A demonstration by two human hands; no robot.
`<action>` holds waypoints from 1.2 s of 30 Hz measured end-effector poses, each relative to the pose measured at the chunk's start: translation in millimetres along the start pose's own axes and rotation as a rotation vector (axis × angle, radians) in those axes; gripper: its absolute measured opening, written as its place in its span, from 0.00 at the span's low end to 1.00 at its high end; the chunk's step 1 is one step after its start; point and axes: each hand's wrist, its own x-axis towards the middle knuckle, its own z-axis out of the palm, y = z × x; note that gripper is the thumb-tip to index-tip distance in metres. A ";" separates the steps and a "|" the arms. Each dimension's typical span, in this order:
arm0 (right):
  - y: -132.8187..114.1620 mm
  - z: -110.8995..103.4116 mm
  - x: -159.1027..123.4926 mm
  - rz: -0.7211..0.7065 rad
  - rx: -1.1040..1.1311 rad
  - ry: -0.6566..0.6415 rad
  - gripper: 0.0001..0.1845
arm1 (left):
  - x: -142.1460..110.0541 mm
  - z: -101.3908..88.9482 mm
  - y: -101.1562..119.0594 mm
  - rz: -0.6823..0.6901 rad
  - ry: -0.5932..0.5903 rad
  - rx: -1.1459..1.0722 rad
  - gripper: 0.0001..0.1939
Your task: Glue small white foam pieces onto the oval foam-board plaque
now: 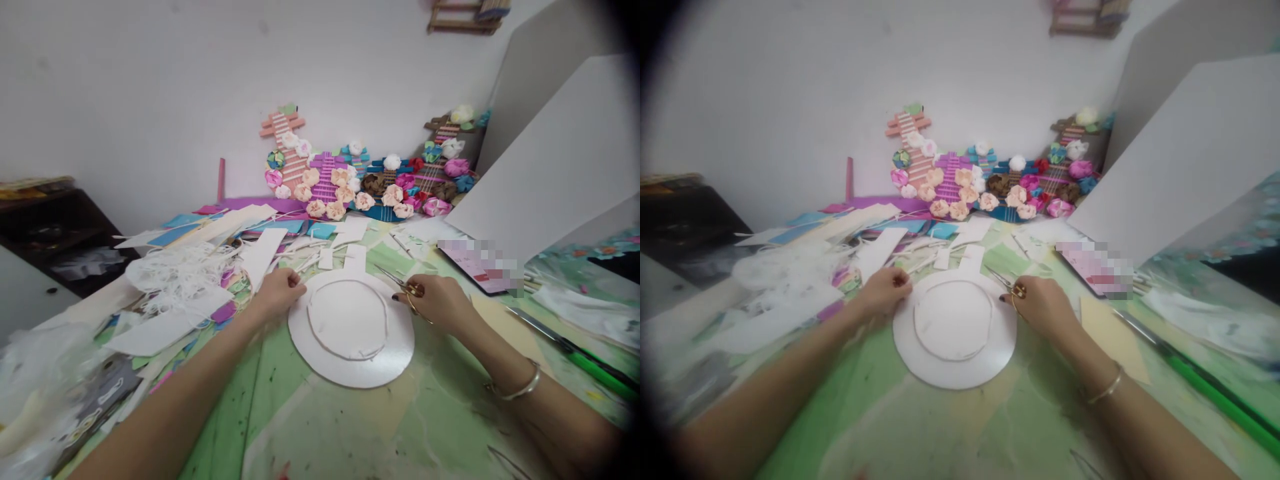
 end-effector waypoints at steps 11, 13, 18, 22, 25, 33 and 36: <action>-1.2 0.9 -1.0 0.008 0.014 0.013 0.14 | 2.2 -8.4 -5.3 -0.097 -0.224 -0.060 0.04; -0.3 1.8 -0.4 0.018 0.018 0.025 0.14 | 1.7 -8.1 -2.1 -0.096 -0.140 -0.015 0.05; 1.7 -0.2 1.1 0.073 0.053 0.036 0.13 | -7.9 1.1 14.1 0.226 -0.020 0.167 0.16; 1.4 -2.6 2.1 0.143 0.135 0.051 0.11 | -17.5 12.6 19.6 0.563 -0.090 0.342 0.20; 1.2 -1.1 3.2 0.188 0.170 0.056 0.10 | -18.5 17.4 15.6 0.626 -0.097 0.408 0.17; 6.0 7.7 5.8 0.255 0.327 -0.030 0.11 | -14.3 15.5 9.2 0.712 -0.136 0.413 0.11; 8.7 10.5 6.3 0.295 0.383 -0.051 0.15 | -16.2 14.1 11.4 0.750 -0.141 0.461 0.12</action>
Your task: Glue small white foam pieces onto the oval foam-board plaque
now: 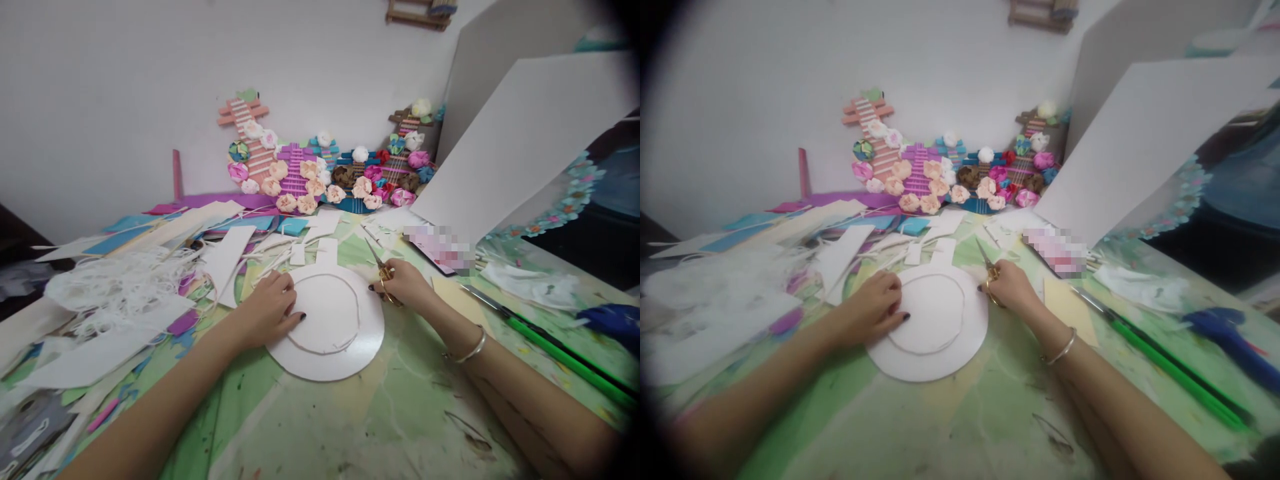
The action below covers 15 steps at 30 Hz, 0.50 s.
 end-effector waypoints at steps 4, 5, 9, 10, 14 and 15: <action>2.5 1.4 1.6 0.031 0.067 -0.023 0.18 | 0.0 -0.6 1.7 0.009 0.007 0.050 0.08; 2.9 1.6 1.9 0.033 0.084 -0.027 0.19 | 0.1 -0.3 2.0 0.009 0.010 0.047 0.07; 4.9 2.7 2.6 0.040 0.171 -0.037 0.20 | 1.6 2.8 3.3 -0.022 0.049 -0.036 0.05; 5.4 3.4 2.7 0.043 0.197 -0.042 0.19 | 2.3 3.6 3.2 -0.040 0.067 -0.074 0.05; 7.1 7.1 2.7 0.056 0.277 -0.042 0.17 | 4.3 3.8 -3.9 -0.213 0.191 -0.219 0.05; 7.3 8.1 2.6 0.058 0.289 -0.037 0.18 | 4.3 2.8 -7.5 -0.281 0.229 -0.222 0.05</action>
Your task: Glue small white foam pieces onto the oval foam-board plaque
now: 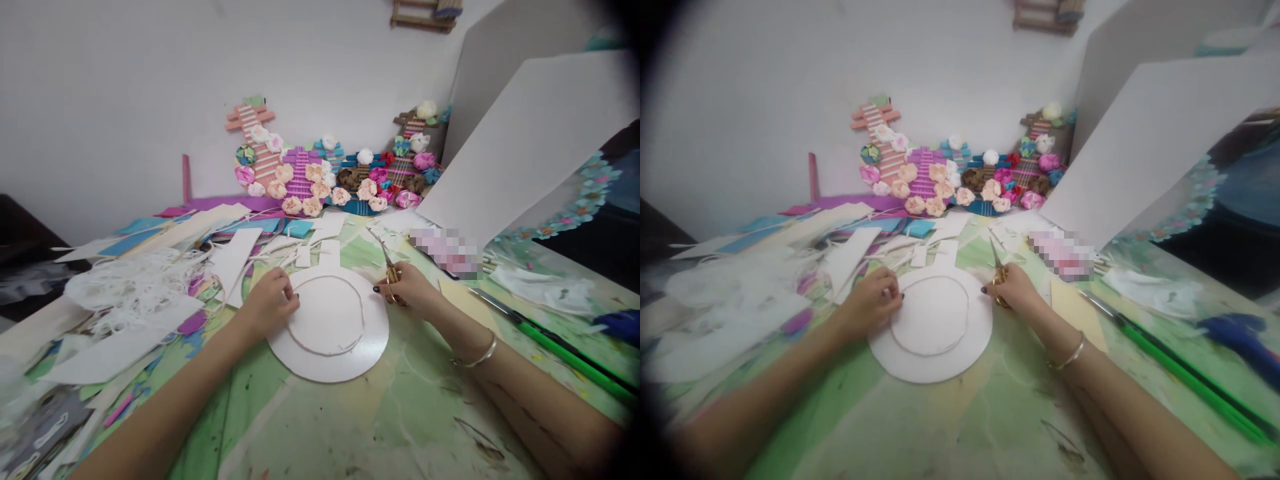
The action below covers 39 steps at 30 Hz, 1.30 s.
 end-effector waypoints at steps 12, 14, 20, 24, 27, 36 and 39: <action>-0.7 3.1 -3.2 -0.010 0.056 -0.008 0.17 | 0.9 -9.0 -21.2 -0.348 0.013 -0.017 0.17; -1.6 2.4 -4.1 -0.016 0.057 -0.007 0.15 | 0.1 -8.9 -26.6 -0.391 0.043 -0.051 0.16; -2.6 0.7 -5.8 -0.039 0.019 0.010 0.10 | -1.2 -6.6 -51.9 -0.356 0.238 0.003 0.08; 0.4 3.3 -6.1 -0.066 -0.043 0.045 0.09 | -2.4 -0.1 -59.5 -0.286 0.206 0.024 0.09; 2.8 5.8 -5.5 -0.082 -0.056 0.039 0.09 | -3.6 2.3 -59.6 -0.267 0.169 0.025 0.07; 1.2 5.2 -6.5 -0.112 -0.073 0.048 0.09 | -5.0 -6.1 -57.0 -0.285 0.117 -0.006 0.07; 0.1 4.0 -6.9 -0.114 -0.076 0.044 0.09 | -5.1 -7.8 -57.1 -0.224 0.055 -0.032 0.08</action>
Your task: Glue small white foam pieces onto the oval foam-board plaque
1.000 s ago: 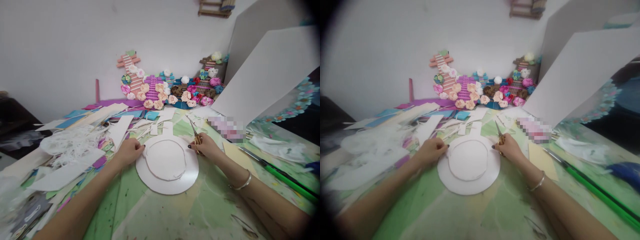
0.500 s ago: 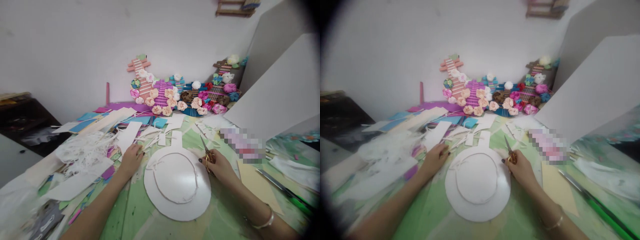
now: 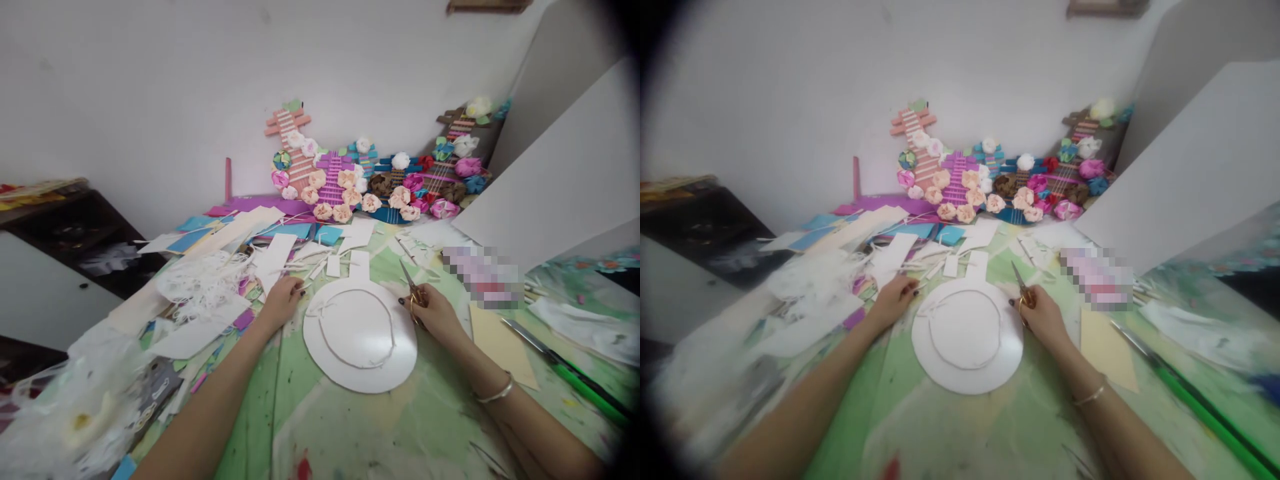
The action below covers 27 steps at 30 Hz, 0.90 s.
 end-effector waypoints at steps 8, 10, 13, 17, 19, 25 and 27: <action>1.0 -1.5 1.4 -0.006 -0.014 -0.022 0.10 | 1.0 0.6 3.6 -0.005 -0.037 0.040 0.04; 1.4 -1.8 1.5 -0.006 -0.020 -0.026 0.10 | 0.6 2.6 4.3 -0.035 -0.030 0.052 0.04; 1.3 -2.7 1.4 -0.007 -0.028 -0.034 0.10 | -0.3 4.5 5.4 -0.065 -0.022 0.056 0.03; 1.2 -3.5 1.4 -0.006 -0.038 -0.048 0.10 | -1.3 2.4 10.5 -0.089 0.017 0.025 0.03; 1.7 -3.5 1.7 -0.007 -0.043 -0.056 0.10 | -1.8 1.0 15.3 -0.099 0.037 -0.012 0.04; 3.8 -3.5 2.6 -0.008 -0.064 -0.085 0.10 | -6.3 0.9 27.9 -0.065 -0.047 -0.134 0.08; 3.7 -4.1 2.6 -0.008 -0.071 -0.095 0.10 | -6.7 0.1 26.9 -0.075 -0.038 -0.140 0.10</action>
